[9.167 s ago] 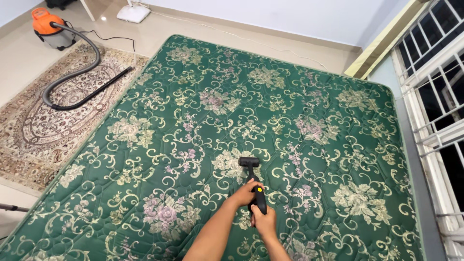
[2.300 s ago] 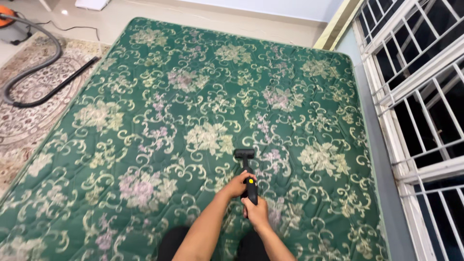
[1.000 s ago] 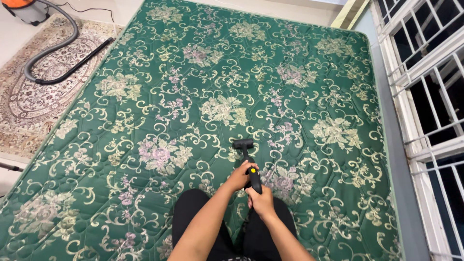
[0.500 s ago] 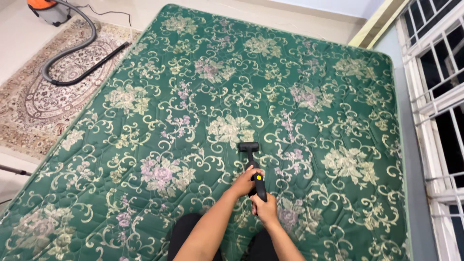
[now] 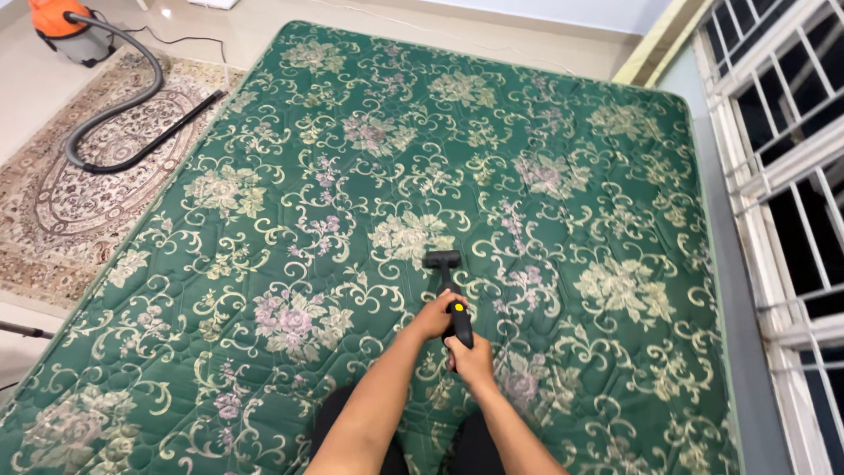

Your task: The person is sitting on a green floral mattress and using a handheld vacuum cleaner to clean its surface. They move the vacuum back and forth across the mattress in a systematic manner, covering different sections of the fabric.

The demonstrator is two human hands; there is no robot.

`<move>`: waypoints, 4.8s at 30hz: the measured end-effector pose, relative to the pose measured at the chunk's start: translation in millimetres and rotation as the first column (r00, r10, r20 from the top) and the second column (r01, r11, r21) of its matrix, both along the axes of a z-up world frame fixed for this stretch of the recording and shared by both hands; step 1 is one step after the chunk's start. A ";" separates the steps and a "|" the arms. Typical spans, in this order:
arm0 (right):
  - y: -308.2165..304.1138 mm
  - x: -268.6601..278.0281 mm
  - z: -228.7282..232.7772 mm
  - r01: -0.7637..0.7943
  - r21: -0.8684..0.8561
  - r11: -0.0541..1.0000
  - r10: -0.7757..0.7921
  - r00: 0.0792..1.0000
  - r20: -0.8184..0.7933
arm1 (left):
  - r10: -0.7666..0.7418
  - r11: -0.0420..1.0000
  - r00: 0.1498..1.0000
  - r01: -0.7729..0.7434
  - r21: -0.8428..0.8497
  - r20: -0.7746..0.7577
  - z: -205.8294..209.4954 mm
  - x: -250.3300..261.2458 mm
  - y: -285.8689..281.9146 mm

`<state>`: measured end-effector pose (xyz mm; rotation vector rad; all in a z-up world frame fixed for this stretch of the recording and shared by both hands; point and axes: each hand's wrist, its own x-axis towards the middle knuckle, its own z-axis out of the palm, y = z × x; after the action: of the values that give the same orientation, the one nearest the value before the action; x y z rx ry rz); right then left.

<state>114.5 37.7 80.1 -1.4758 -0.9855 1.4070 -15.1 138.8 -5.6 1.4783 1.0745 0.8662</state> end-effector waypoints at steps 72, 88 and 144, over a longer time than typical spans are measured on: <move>192.7 -148.7 -3.1 -0.077 -0.035 0.996 0.071 0.988 -0.138 | -0.017 0.980 0.989 0.046 0.196 -0.145 31.7 -167.3 187.1; 99.8 -169.3 37.3 -0.093 -0.236 0.967 0.075 0.994 -0.083 | -0.038 0.999 0.994 0.039 0.010 -0.103 51.3 -187.5 79.9; 297.9 -142.7 72.5 -0.580 -0.192 0.792 0.606 0.786 0.126 | 0.538 0.835 0.831 -0.549 -0.047 -0.144 70.2 -174.4 182.6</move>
<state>-28.3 335.6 152.6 -1.4796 -1.5993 1.8381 -189.5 321.3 64.6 1.1724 1.6558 1.1106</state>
